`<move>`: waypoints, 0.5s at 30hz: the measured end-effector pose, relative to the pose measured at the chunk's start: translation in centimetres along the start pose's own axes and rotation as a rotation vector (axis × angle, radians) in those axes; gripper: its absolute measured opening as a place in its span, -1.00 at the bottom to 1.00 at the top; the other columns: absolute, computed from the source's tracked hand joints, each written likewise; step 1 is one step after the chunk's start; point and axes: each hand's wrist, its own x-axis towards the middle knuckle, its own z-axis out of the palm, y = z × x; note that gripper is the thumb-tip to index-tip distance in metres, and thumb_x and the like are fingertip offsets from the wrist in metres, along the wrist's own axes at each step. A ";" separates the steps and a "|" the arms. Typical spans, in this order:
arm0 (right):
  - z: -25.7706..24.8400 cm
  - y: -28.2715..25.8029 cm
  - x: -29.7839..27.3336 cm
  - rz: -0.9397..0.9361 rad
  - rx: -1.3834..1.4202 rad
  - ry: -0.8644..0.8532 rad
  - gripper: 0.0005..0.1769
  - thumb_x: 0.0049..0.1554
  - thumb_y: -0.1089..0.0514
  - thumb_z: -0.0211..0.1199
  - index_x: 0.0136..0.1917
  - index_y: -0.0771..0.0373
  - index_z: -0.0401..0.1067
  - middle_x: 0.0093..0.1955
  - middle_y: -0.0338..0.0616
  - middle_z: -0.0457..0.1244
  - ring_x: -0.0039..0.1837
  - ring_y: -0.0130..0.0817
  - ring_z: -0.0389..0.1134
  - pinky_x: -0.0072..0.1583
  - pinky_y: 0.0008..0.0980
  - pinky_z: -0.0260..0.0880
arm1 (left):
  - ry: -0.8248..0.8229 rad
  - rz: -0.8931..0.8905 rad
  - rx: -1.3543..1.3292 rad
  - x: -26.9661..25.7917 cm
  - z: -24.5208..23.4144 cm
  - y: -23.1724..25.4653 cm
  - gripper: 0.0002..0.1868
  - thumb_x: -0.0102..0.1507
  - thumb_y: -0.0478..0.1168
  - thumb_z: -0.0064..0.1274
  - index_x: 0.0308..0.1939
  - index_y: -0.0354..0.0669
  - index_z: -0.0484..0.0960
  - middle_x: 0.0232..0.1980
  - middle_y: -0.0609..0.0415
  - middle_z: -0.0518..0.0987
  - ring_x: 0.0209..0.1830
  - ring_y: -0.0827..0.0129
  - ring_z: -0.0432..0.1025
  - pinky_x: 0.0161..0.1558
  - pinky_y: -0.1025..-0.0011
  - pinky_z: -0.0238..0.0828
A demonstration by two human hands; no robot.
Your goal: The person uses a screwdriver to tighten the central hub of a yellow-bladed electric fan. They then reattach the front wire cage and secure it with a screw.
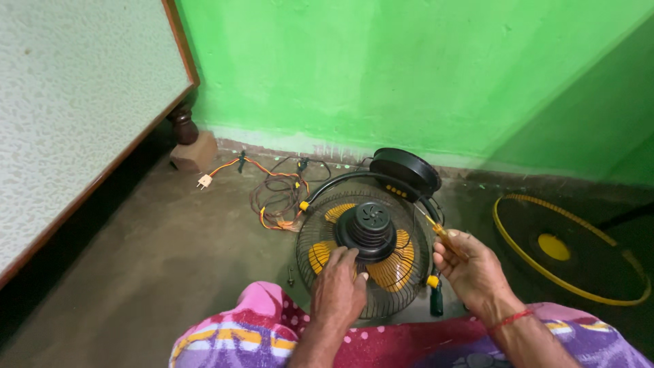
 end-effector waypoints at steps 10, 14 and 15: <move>-2.3 1.6 0.3 0.016 -0.026 0.008 -0.86 0.20 0.16 0.17 0.01 0.24 0.43 -0.08 -0.12 0.33 -0.04 -0.32 0.37 0.06 -0.29 0.44 | 0.016 -0.009 0.023 -1.0 -0.2 -1.0 -0.46 0.16 -0.29 0.19 0.23 -0.24 0.52 0.33 -0.08 0.44 0.31 0.00 0.37 0.30 0.18 0.30; -2.0 0.7 -0.7 0.017 -0.014 -0.008 -0.85 0.20 0.16 0.17 0.00 0.26 0.43 -0.08 -0.11 0.34 -0.03 -0.32 0.38 0.07 -0.30 0.44 | 0.049 0.025 0.037 -1.5 -1.0 -0.3 -0.48 0.15 -0.31 0.18 0.21 -0.25 0.53 0.32 -0.08 0.45 0.28 -0.02 0.40 0.26 0.18 0.33; -1.8 0.5 -1.1 0.013 -0.017 -0.007 -0.85 0.20 0.16 0.17 0.00 0.26 0.42 -0.08 -0.11 0.34 -0.03 -0.32 0.38 0.07 -0.30 0.43 | 0.052 0.032 0.033 -1.6 -1.2 0.0 -0.48 0.15 -0.31 0.18 0.21 -0.26 0.53 0.33 -0.08 0.45 0.27 -0.03 0.40 0.25 0.18 0.34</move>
